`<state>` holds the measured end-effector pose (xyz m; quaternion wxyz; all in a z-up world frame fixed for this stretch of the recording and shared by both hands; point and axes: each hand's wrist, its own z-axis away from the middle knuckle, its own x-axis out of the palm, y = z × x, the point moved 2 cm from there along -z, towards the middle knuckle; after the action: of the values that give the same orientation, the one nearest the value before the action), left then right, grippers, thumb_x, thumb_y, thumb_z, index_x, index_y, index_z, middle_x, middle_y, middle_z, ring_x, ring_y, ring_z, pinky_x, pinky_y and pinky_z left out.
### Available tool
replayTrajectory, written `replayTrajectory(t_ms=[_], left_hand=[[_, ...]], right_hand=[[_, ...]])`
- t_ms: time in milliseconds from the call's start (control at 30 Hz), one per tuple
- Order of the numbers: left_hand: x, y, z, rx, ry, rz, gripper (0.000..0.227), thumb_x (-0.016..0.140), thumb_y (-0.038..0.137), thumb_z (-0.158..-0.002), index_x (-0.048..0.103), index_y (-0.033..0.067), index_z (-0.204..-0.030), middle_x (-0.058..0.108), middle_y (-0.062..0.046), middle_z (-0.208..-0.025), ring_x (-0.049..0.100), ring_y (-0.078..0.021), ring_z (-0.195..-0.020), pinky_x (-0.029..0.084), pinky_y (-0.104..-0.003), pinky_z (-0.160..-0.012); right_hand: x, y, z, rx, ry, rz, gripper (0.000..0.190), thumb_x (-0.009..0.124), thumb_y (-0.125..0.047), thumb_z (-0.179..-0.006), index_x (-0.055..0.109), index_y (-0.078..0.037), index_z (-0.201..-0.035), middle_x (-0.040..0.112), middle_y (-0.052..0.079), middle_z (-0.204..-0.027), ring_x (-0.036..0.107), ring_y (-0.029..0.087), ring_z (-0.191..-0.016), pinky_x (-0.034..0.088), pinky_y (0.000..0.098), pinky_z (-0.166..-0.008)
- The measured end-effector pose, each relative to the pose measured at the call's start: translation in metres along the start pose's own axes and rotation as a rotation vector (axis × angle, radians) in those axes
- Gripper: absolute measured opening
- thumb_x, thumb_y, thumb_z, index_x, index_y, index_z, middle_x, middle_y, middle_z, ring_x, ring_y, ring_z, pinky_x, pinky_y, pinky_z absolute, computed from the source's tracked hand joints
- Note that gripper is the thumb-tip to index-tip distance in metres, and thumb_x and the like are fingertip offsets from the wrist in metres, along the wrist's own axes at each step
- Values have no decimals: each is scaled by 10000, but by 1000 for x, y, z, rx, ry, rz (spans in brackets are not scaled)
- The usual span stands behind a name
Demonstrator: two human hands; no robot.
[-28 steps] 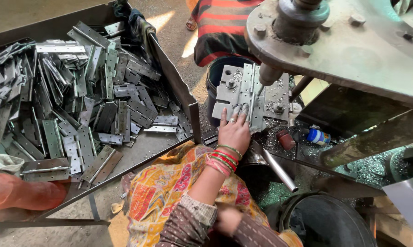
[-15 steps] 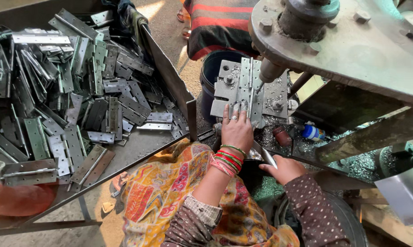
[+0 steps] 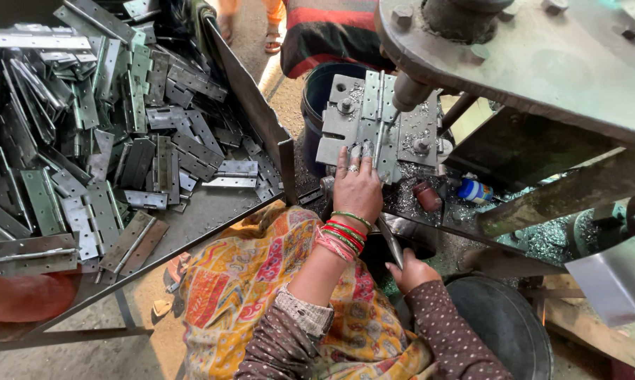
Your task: The person operates a manual punching machine to process metal hinge plates. They pick each plate from a nearby bin, place it under the punch, pull the lever to stamp it, and then remove the finished piece. The person occasionally uses a small orange abrasive block to clean the machine surface.
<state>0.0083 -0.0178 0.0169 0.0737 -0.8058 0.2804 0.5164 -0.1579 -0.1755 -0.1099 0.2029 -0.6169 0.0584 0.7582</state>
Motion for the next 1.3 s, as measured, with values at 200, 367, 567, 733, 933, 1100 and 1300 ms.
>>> replayTrajectory(t_ms=[200, 367, 567, 733, 933, 1100, 1300], left_hand=[[5, 2, -4, -29, -26, 5, 297, 537, 147, -896, 744, -15, -1033, 671, -170, -1240, 611, -323, -1253, 172, -510, -1271], [4, 1, -6, -27, 63, 17, 294, 545, 137, -877, 746, -17, -1025, 670, -173, -1255, 606, -323, -1258, 196, -500, -1262], [0, -8, -8, -18, 15, 64, 262, 552, 137, -909, 751, -6, -1004, 668, -165, -1268, 604, -323, -1257, 210, -501, -1269], [-2, -7, -5, 3, 78, 55, 261, 554, 153, -871, 753, 5, -952, 673, -177, -1248, 609, -324, -1237, 219, -496, -1239], [10, 0, -1, -28, 51, -6, 283, 548, 147, -911, 749, -17, -1022, 669, -190, -1271, 609, -338, -1261, 213, -482, -1276], [20, 2, -20, -53, 97, -34, 305, 545, 149, -898, 750, -25, -1044, 673, -202, -1263, 609, -359, -1257, 211, -495, -1262], [24, 3, -32, -80, 58, -20, 329, 540, 137, -902, 739, -51, -1084, 667, -225, -1261, 601, -364, -1260, 198, -506, -1269]], right_hand=[[-65, -16, -23, 68, -172, 137, 614, 767, -581, -822, 530, -87, -1097, 752, 206, -890, 740, 408, -901, 575, 528, -793], [-25, 2, -22, 81, -130, 81, 582, 730, -573, -836, 539, -97, -1109, 744, 197, -880, 749, 406, -866, 594, 512, -760], [84, 36, -24, 13, -3, -102, 536, 652, -517, -912, 507, -87, -1198, 717, 234, -887, 707, 469, -829, 565, 558, -709], [58, 36, -39, -8, -23, -112, 708, 724, -544, -797, 472, -66, -1255, 702, 267, -943, 704, 466, -865, 573, 540, -744], [-39, 7, -40, 40, -165, 65, 688, 705, -683, -805, 553, -84, -1107, 740, 215, -924, 737, 411, -914, 573, 509, -821], [-65, -13, -26, 47, -119, 89, 669, 713, -690, -794, 576, -100, -1078, 738, 218, -908, 729, 423, -902, 570, 519, -812], [-41, 1, -22, 38, -55, 105, 632, 691, -669, -814, 578, -103, -1071, 742, 219, -865, 730, 430, -844, 577, 531, -746]])
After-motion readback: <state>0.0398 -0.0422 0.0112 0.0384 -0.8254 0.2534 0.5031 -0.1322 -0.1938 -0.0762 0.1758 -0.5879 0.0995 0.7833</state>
